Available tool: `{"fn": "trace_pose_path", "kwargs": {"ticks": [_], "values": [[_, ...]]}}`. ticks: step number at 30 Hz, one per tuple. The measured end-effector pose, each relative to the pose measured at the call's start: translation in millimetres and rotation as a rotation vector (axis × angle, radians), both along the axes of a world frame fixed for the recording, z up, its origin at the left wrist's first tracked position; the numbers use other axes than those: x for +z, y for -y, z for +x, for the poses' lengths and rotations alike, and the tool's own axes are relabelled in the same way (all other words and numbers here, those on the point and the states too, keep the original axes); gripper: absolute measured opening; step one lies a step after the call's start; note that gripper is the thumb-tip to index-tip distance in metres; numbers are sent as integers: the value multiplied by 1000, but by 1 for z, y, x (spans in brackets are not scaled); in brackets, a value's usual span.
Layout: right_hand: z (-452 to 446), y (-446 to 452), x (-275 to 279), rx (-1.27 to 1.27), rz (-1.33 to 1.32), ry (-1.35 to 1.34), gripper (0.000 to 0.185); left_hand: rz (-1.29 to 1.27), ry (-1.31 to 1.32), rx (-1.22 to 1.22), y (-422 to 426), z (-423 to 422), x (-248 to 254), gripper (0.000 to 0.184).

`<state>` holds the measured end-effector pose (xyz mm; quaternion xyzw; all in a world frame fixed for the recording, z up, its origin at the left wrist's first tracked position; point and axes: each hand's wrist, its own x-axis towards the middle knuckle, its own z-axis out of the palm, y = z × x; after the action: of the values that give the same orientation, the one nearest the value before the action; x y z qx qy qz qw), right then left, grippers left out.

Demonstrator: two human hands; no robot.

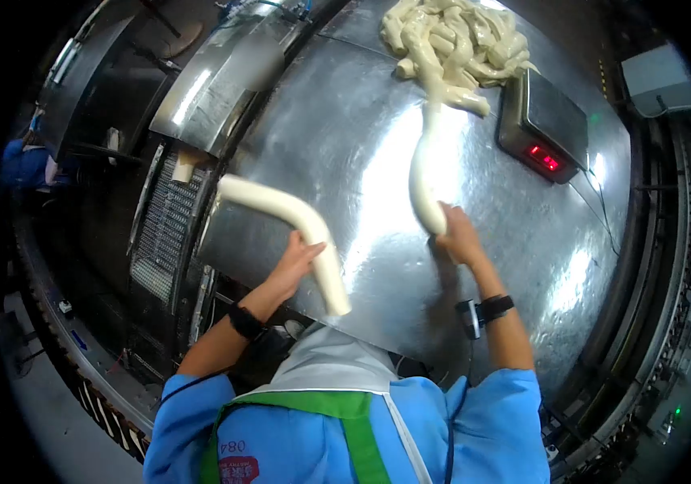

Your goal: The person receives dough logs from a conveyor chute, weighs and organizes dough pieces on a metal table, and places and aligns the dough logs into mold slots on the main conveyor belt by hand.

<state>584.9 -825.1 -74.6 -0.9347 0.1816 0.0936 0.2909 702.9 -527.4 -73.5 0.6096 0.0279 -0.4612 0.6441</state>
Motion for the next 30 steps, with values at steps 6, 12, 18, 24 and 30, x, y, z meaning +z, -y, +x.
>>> {"fn": "trace_pose_path", "kwargs": {"ticks": [6,12,18,24,30], "values": [[10,-36,28,86,102,-36,64,-199,-227,3,50,-6,15,62],[89,-94,24,210,32,137,77,-242,-205,-247,48,-5,5,48],[136,-124,28,481,-136,50,92,10,303,-68,-25,32,-24,28],[158,-129,25,451,-160,15,90,1201,1490,443,-149,123,13,49],[159,-145,1,446,-468,289,82,1094,1273,141,-200,173,1,60]]}}
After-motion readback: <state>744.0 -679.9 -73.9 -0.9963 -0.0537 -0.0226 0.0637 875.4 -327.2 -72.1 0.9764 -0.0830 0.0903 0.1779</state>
